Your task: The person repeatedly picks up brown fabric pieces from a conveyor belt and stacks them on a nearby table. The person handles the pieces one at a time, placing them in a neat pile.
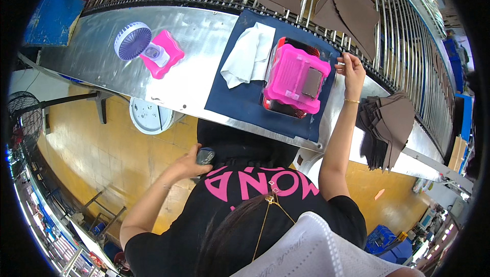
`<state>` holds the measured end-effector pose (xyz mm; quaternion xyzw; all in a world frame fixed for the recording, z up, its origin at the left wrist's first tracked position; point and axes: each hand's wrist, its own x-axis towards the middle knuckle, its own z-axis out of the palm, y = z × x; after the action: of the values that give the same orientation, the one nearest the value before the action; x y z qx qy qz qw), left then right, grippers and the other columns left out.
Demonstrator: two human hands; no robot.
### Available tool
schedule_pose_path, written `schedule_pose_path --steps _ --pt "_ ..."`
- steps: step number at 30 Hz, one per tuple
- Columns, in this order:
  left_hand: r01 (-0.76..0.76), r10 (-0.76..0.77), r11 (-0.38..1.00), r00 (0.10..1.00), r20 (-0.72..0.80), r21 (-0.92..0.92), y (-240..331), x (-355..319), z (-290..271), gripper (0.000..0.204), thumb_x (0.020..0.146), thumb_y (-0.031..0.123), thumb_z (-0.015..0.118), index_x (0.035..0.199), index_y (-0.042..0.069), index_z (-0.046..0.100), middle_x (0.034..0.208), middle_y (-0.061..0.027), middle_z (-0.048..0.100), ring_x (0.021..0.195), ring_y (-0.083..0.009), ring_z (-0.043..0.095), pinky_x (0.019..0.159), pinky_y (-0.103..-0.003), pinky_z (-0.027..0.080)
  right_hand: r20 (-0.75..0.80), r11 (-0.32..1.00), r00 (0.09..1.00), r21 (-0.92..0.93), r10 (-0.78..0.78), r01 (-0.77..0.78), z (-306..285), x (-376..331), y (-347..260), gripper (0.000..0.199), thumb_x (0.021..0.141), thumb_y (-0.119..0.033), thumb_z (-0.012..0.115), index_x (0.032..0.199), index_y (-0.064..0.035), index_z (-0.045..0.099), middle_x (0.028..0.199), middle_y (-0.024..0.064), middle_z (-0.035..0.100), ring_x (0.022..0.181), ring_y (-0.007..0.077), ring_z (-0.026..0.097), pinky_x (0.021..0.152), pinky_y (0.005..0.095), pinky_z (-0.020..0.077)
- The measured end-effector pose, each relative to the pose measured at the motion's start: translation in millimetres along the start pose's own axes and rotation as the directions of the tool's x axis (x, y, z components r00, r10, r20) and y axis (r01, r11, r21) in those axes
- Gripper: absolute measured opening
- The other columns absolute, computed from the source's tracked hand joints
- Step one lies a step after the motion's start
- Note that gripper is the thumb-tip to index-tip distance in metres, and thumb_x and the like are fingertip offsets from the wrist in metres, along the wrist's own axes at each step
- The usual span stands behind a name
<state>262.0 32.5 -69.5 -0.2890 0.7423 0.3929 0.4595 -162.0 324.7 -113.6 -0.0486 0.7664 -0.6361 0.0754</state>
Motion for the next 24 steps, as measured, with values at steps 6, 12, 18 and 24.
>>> schedule_pose_path --steps 6,12,18,24 --pt "0.027 0.042 0.991 0.871 0.489 -0.133 -30.8 -11.6 -81.5 0.077 0.08 0.04 0.069 0.141 0.005 0.036 0.101 -0.0212 0.064 0.088 -0.0257 0.069 0.076 -0.034 0.055 0.211 0.975 0.966 -0.125 -0.152 0.181 48.0 16.6 -98.5 0.025 0.094 -0.021 0.06 0.108 -0.0011 0.065 0.089 0.0075 0.069 0.073 0.0123 0.067 0.063 0.0228 0.0525" --pt "-0.005 0.411 0.713 0.813 0.413 -0.701 -74.3 -32.4 -118.4 0.083 0.079 0.038 0.073 0.142 0.0 0.033 0.102 -0.0182 0.064 0.083 -0.0264 0.069 0.072 -0.034 0.057 0.814 0.624 0.461 -0.163 -0.352 0.764 142.0 5.0 -171.0 0.03 0.088 -0.026 0.065 0.108 -0.0043 0.065 0.101 0.0104 0.069 0.092 0.025 0.066 0.081 0.0344 0.0521" --pt "0.006 0.594 0.367 0.768 0.239 -0.93 -112.9 -7.3 -94.3 0.107 0.066 0.043 0.081 0.143 -0.005 0.024 0.113 -0.0381 0.053 0.095 -0.05 0.061 0.08 -0.057 0.053 0.958 0.342 -0.167 0.079 0.234 0.936 255.8 -23.2 -163.1 0.048 0.079 -0.03 0.07 0.121 -0.0091 0.06 0.122 0.0171 0.055 0.117 0.0351 0.053 0.097 0.0431 0.0437" --pt "-0.186 0.637 0.163 0.77 -0.04 -0.969 -106.4 -9.0 -70.6 0.107 0.058 0.043 0.083 0.132 -0.016 0.033 0.116 -0.0371 0.053 0.096 -0.0505 0.061 0.083 -0.059 0.051 0.848 0.249 -0.305 0.213 0.433 0.945 331.6 -50.8 -107.6 0.081 0.072 -0.027 0.075 0.144 -0.0176 0.037 0.12 0.0168 0.059 0.088 0.0284 0.068 0.071 0.0416 0.0559"
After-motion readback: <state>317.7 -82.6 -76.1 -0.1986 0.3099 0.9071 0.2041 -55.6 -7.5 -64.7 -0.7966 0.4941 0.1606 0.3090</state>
